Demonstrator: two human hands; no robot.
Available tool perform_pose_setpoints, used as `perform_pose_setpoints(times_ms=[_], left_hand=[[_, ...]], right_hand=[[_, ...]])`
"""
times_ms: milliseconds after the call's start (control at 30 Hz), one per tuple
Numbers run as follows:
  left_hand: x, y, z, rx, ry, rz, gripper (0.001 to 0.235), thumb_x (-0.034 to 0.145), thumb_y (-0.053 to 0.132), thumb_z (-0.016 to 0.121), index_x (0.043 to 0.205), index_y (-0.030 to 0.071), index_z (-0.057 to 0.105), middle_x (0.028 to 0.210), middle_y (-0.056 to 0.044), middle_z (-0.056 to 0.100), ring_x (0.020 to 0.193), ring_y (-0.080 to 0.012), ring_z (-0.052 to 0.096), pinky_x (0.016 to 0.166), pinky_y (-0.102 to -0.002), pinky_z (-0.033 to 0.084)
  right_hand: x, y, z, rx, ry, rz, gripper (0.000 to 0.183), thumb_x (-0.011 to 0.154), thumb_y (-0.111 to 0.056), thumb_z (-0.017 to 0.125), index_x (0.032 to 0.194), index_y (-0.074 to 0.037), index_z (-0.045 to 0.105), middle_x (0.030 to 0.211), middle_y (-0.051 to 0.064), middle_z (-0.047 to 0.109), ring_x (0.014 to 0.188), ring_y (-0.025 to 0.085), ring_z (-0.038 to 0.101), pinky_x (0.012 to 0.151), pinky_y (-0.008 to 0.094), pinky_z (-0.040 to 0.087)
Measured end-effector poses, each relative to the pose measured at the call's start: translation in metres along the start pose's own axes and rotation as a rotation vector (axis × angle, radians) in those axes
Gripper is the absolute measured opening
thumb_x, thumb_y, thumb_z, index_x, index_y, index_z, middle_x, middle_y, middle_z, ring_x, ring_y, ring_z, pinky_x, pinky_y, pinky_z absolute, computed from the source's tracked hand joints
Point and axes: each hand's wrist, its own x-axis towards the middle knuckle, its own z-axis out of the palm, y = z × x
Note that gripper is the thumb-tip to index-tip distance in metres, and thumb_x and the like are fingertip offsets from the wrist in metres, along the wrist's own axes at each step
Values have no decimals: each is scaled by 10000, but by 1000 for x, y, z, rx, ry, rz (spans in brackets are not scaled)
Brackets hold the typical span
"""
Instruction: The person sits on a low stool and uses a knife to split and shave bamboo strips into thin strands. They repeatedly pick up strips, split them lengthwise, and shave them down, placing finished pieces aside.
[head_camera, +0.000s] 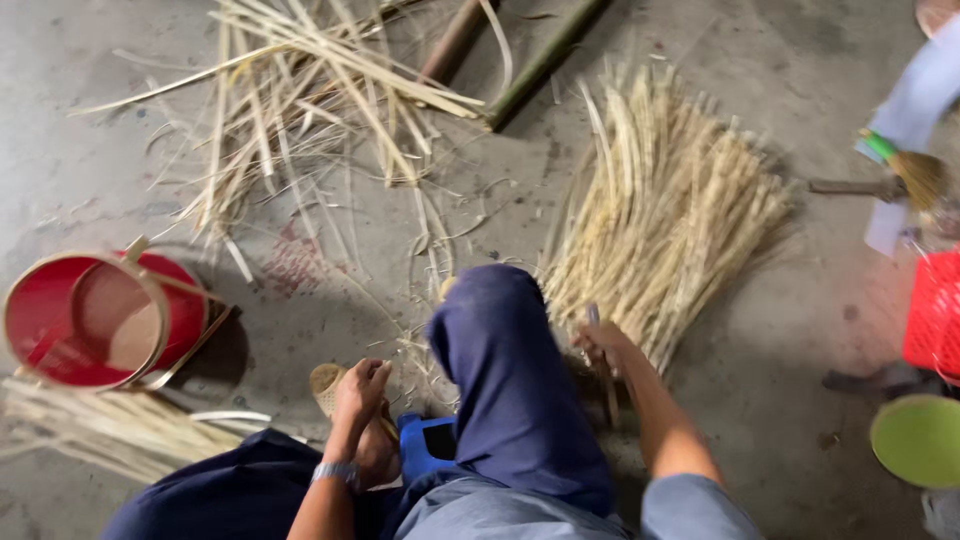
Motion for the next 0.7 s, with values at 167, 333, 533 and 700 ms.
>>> perform_pose_setpoints(times_ms=[167,333,533,700], left_hand=[[36,-10,1,-18,188,112,315,883,351,715,994,59,757,943,-189,748,889,-352,724,776,-439,570],[73,-16,0,-157,359,-108,277,874,311,753,957,47,744,903,-184,743,880,-363,719,788,-445,563],[112,-27,28,-359,329,-282,357,853,372,773,911,31,682,857,-197,746,838,-350,741,789,-444,573],[151,-19,65,-332,427,-330,479,800,431,847,924,21,631,907,-217,711,900,-431,673,781,-506,526]], right_hand=[[-15,26,37,109,101,223,415,952,-396,691,934,19,706,832,155,694,678,243,630,622,404,514],[24,-22,85,-172,105,-33,431,974,-415,667,918,9,718,805,157,694,669,252,635,616,410,512],[13,-132,154,-351,162,-276,457,999,-437,638,900,-1,733,772,160,695,657,263,641,608,417,510],[31,-160,158,-420,188,-328,484,1021,-456,614,885,-11,745,745,162,695,648,273,647,601,423,509]])
